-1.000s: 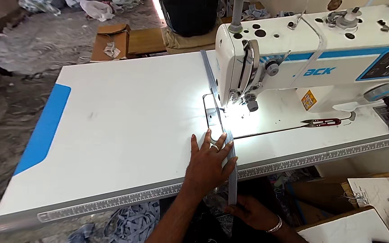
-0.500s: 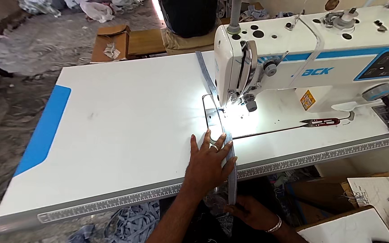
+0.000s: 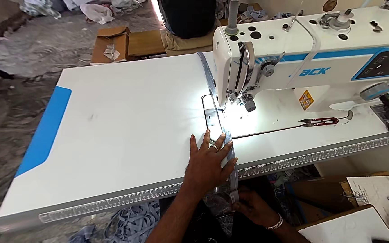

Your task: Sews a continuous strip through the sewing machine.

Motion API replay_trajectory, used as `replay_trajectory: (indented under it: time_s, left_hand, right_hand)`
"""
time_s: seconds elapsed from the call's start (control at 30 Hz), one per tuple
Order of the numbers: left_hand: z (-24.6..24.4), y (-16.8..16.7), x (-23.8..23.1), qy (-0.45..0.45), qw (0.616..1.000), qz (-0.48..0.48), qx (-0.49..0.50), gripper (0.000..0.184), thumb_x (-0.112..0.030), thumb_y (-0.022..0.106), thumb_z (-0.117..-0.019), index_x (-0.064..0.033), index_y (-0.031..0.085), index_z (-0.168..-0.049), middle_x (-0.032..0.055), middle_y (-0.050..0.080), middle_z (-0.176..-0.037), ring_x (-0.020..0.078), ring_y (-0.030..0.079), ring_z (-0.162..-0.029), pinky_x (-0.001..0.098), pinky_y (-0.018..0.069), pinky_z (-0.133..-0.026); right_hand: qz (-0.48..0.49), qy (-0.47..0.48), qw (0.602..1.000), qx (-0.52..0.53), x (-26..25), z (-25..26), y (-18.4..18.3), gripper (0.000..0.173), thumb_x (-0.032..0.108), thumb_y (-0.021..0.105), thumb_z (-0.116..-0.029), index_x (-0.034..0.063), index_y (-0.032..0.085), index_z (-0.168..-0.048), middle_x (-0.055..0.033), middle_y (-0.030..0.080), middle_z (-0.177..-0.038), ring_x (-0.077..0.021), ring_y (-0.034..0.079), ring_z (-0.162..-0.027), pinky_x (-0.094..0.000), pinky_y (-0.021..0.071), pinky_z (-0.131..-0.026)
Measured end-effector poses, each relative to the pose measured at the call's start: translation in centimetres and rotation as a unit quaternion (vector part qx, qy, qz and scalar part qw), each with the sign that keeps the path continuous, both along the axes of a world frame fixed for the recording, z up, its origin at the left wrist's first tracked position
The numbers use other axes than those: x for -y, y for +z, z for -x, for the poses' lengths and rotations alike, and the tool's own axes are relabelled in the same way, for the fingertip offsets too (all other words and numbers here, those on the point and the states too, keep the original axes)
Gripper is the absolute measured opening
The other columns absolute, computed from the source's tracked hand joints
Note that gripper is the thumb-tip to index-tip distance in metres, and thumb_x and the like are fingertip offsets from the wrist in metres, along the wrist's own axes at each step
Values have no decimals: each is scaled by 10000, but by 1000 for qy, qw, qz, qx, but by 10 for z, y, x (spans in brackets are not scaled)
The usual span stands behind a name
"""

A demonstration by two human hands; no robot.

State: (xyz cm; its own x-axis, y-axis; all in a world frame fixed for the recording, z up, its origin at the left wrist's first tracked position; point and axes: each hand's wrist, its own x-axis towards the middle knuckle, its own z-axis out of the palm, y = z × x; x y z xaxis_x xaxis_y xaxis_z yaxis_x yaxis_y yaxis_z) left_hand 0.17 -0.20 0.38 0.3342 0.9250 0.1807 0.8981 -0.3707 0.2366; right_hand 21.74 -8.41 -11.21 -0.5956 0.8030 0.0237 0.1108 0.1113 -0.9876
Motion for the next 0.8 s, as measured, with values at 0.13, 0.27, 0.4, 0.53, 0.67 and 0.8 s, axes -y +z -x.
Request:
replay_trajectory:
  time_s: [0.13, 0.27, 0.4, 0.53, 0.67, 0.8]
  left_hand:
    - [0, 0, 0, -3, 1000, 2, -1, 557, -594, 377, -1035, -299, 626, -1437, -28, 484, -1587, 385, 247, -1554, 774, 101, -1171]
    - [3, 1, 0, -14, 1000, 9, -1, 538, -565, 351, -1063, -294, 627, -1437, -37, 488, -1584, 402, 260, -1546, 785, 108, -1166]
    - [3, 8, -5, -6, 999, 34, -15, 676, -684, 327, -1022, -268, 553, -1504, -41, 442, -1616, 411, 198, -1563, 800, 92, -1153]
    - [8, 10, -30, 21, 996, 50, -63, 749, -771, 237, -983, -340, 496, -1538, -84, 426, -1622, 423, 177, -1567, 848, 56, -1108]
    - [13, 6, -62, 50, 996, 45, -57, 728, -764, 240, -987, -345, 550, -1495, -84, 435, -1617, 417, 193, -1564, 872, 48, -1080]
    - [12, 10, -90, 81, 993, 68, -61, 654, -692, 243, -1023, -357, 555, -1490, -90, 410, -1631, 398, 153, -1577, 870, 4, -1080]
  right_hand:
    - [12, -11, 1000, 16, 1, 1, 4, 353, 355, 547, -1063, 90, 758, -964, 20, 733, -913, -84, 647, -947, -333, 489, -948]
    - [23, -19, 1000, 8, -1, -1, 3, 352, 364, 558, -1059, 93, 756, -953, 18, 727, -911, -86, 644, -940, -324, 499, -923]
    - [26, -9, 1000, 13, 2, -2, 4, 340, 357, 559, -1058, 88, 754, -985, 10, 724, -936, -86, 646, -955, -317, 513, -921]
    - [33, -9, 999, 15, 1, -1, 4, 352, 361, 558, -1059, 78, 749, -977, -2, 735, -943, -91, 662, -959, -317, 527, -917]
    - [35, -6, 999, 10, 2, -1, 1, 357, 373, 560, -1058, 83, 752, -978, -1, 733, -941, -100, 663, -954, -329, 530, -921]
    - [22, 9, 999, 36, 2, -2, 1, 354, 378, 551, -1062, 87, 749, -1026, -10, 728, -968, -93, 657, -947, -318, 530, -906]
